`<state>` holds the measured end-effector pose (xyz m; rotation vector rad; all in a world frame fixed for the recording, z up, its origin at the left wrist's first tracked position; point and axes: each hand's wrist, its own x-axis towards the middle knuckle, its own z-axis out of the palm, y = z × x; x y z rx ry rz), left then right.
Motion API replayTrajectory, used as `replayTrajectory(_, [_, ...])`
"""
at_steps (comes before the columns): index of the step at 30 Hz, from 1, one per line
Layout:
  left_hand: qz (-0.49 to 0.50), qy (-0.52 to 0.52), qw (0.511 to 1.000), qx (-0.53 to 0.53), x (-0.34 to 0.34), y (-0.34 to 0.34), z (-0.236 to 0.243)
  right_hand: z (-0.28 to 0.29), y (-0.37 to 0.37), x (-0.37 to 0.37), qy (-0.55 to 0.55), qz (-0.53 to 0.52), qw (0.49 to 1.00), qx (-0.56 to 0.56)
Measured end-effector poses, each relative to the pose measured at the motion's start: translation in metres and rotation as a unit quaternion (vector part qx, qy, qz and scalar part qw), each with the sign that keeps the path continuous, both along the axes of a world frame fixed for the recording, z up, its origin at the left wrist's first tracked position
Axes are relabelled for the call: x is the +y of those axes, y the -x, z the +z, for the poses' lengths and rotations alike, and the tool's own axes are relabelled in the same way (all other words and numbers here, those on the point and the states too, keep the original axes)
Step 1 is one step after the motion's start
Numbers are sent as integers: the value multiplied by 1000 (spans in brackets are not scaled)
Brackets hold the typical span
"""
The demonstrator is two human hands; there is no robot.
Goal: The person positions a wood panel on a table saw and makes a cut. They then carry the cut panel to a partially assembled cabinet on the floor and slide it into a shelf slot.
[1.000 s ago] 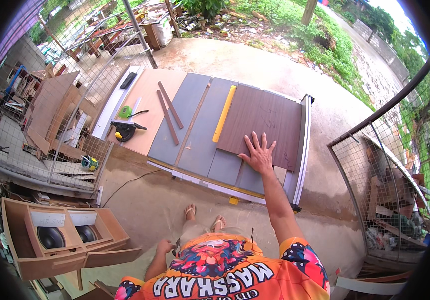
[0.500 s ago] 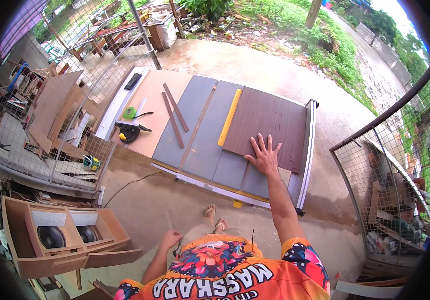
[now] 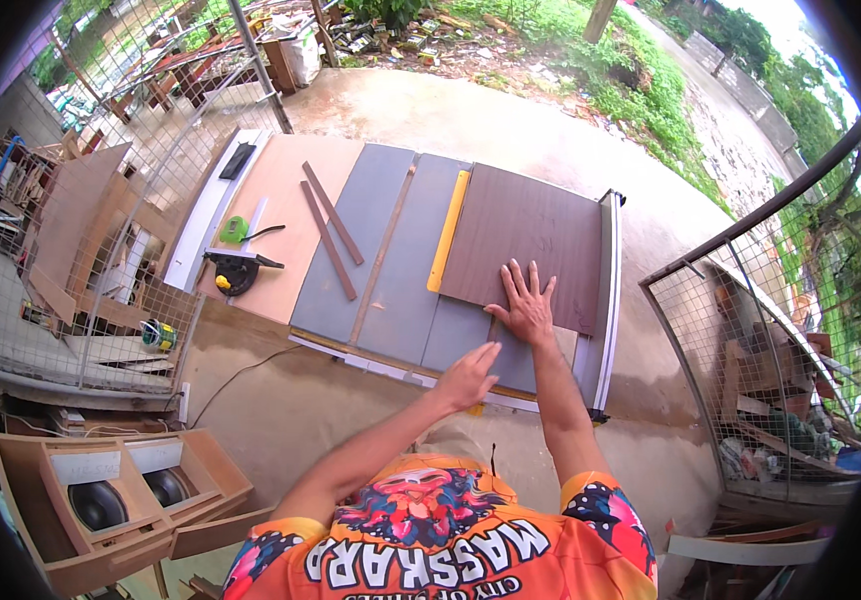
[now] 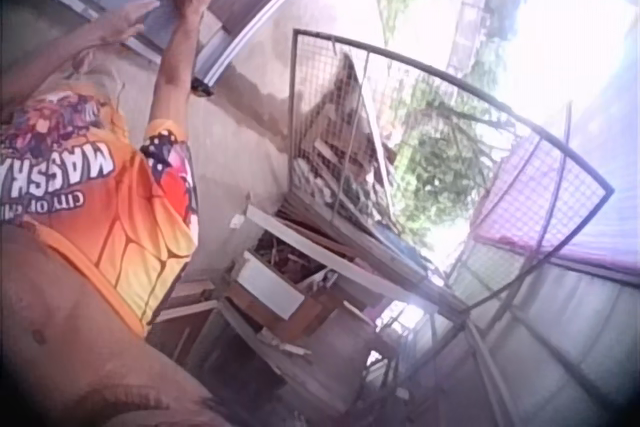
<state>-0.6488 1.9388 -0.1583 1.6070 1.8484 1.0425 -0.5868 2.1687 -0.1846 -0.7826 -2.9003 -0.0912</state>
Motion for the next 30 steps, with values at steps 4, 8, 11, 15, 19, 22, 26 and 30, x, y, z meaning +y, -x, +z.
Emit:
replayTrajectory(4, [55, -49, 996, 57, 53, -8, -15, -8, -5, 7, 13, -3, 1000, 3])
replayTrajectory(8, [97, 0, 986, 135, 87, -1, -30, -13, -6, 14, -1, -7, 1000, -13])
replayTrajectory(11, [132, 32, 976, 171, 98, 8, -44, -20, -2, 16, 11, -5, 1000, -1])
replayTrajectory(15, [159, 30, 974, 157, 107, 9, -53, -21, -3, 22, 2, 7, 1000, 26])
replayTrajectory(19, [199, 22, 962, 184, 119, 5, -51, -25, -7, 20, -13, 8, 999, 36])
replayTrajectory(22, [220, 9, 954, 206, 128, 0, -55, -27, -6, 25, -27, 9, 999, 43])
replayTrajectory(26, [233, -20, 946, 222, 133, 0, -58, -26, -3, 24, -17, 12, 998, 57])
replayTrajectory(30, [243, -30, 942, 228, 138, -2, -54, -29, -4, 27, -3, 11, 998, 56])
